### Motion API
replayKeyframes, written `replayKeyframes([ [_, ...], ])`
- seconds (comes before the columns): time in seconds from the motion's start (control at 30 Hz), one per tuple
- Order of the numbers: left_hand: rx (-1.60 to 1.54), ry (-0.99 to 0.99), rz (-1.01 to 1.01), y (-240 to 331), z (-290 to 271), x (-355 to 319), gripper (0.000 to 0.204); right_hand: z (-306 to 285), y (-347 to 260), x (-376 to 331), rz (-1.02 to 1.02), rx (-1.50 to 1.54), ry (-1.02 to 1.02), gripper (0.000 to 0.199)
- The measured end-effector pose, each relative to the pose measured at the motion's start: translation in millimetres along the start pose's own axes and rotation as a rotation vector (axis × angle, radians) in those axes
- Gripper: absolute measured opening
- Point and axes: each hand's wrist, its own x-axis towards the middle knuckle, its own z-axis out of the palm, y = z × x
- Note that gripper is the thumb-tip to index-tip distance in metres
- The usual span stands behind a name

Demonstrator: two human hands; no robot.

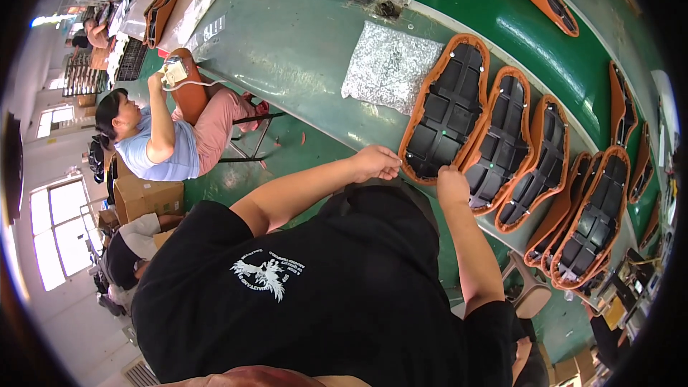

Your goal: Assembling the bases of vehicle seats by inserting small metal pins and components into pre-drilled holes.

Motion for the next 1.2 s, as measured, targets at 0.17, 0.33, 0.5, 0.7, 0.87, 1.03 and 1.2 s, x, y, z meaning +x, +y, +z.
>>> replayKeyframes([
  [0.17,0.000,0.012,0.007,1,-3,-3,0.010,-10,-6,7,-0.019,-0.032,-0.040,0.010],
  [0.33,-0.020,0.033,0.005,-5,-9,-9,0.010,-16,-3,3,-0.173,0.034,0.020,0.008],
  [0.5,-0.013,0.044,0.002,-7,-7,-12,0.010,-1,0,2,-0.070,-0.017,0.006,0.011],
  [0.7,-0.023,0.023,-0.010,-18,-3,-7,0.013,-14,-7,2,0.035,-0.072,-0.051,0.043],
  [0.87,0.054,-0.064,0.066,-25,-16,-4,0.025,-29,-19,-13,0.034,0.059,0.096,0.023],
  [1.03,0.033,0.021,-0.028,-6,-3,-11,0.016,-18,-7,-28,0.121,0.061,-0.105,0.024],
  [1.2,0.055,-0.014,-0.068,-11,3,-12,0.016,-45,-58,-30,-0.035,0.760,0.160,0.031],
])
